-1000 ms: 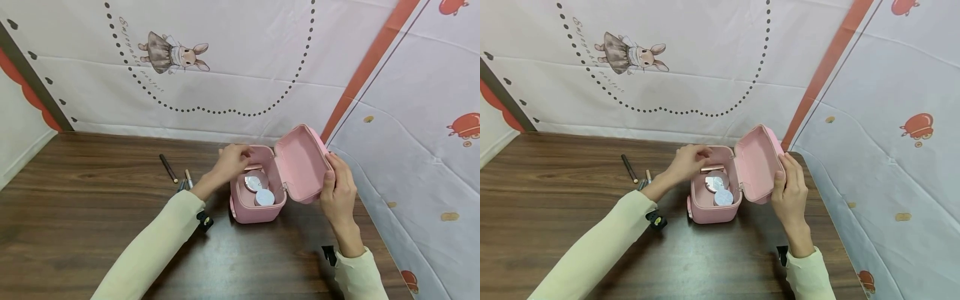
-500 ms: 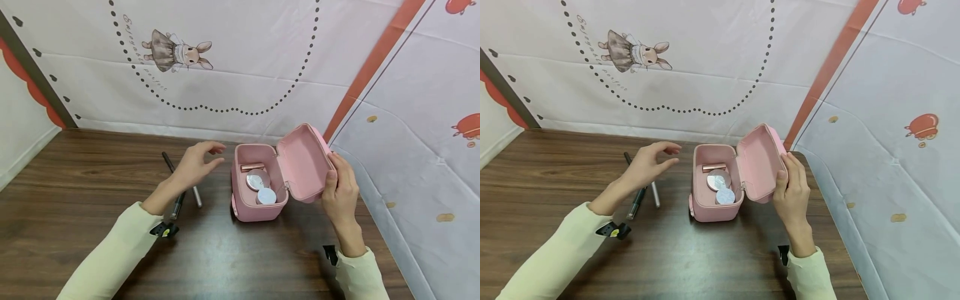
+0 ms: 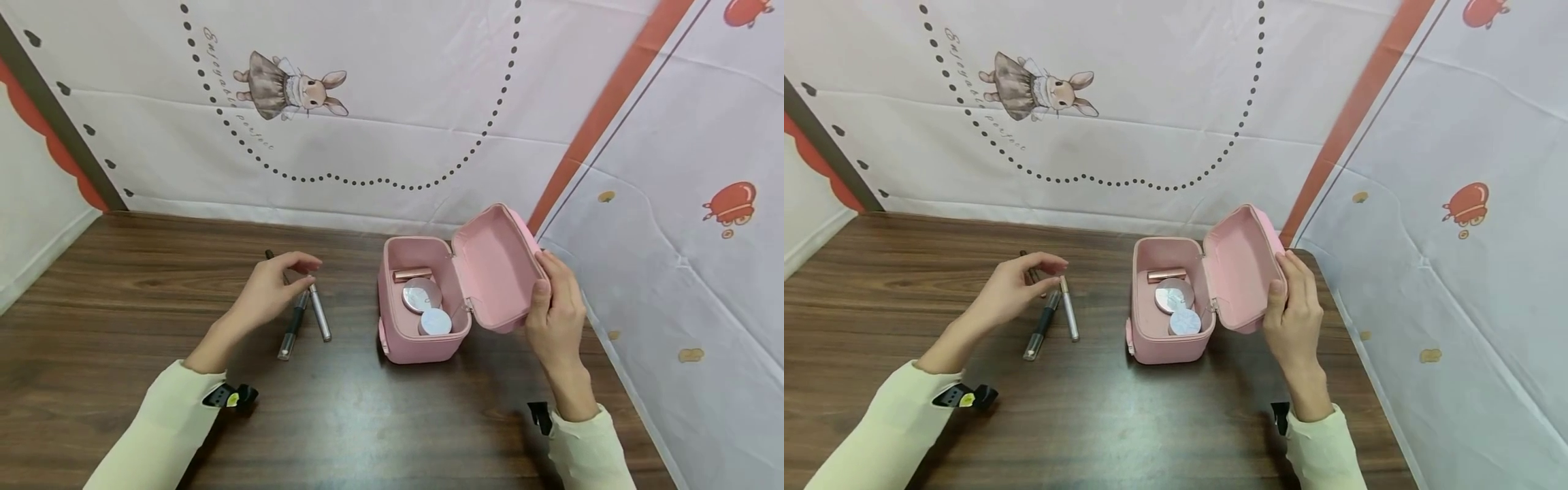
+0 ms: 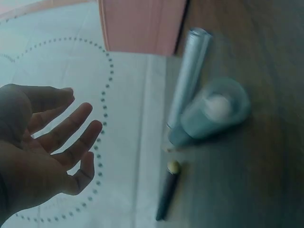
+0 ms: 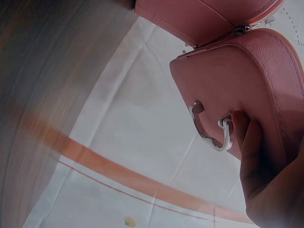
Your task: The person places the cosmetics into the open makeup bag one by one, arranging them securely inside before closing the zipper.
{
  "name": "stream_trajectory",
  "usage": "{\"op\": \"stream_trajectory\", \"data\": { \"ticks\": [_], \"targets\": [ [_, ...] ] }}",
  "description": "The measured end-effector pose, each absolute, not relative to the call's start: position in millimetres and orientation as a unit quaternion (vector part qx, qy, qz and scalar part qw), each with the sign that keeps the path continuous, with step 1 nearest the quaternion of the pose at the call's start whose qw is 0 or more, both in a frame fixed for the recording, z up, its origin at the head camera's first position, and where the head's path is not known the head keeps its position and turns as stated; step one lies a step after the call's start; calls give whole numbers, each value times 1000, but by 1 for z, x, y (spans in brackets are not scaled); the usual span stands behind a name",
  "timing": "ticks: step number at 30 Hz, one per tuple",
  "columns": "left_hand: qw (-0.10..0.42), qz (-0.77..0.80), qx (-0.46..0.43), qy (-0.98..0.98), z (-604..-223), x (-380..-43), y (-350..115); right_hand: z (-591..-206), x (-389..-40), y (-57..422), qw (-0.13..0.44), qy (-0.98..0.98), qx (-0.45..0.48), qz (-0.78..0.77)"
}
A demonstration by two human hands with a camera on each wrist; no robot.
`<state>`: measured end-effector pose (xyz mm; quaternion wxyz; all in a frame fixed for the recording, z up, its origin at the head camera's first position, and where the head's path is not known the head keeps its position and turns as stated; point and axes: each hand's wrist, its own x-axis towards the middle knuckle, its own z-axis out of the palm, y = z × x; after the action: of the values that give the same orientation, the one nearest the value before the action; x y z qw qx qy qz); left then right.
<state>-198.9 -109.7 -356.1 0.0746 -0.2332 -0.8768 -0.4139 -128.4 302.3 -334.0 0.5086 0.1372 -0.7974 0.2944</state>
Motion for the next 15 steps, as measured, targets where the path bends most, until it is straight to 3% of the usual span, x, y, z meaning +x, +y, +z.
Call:
{"op": "stream_trajectory", "data": {
  "ticks": [15],
  "targets": [
    [-85,-394,-260,-877,-386,-216,-139,-335,-131,304,508,-798,129,296]
  ]
}}
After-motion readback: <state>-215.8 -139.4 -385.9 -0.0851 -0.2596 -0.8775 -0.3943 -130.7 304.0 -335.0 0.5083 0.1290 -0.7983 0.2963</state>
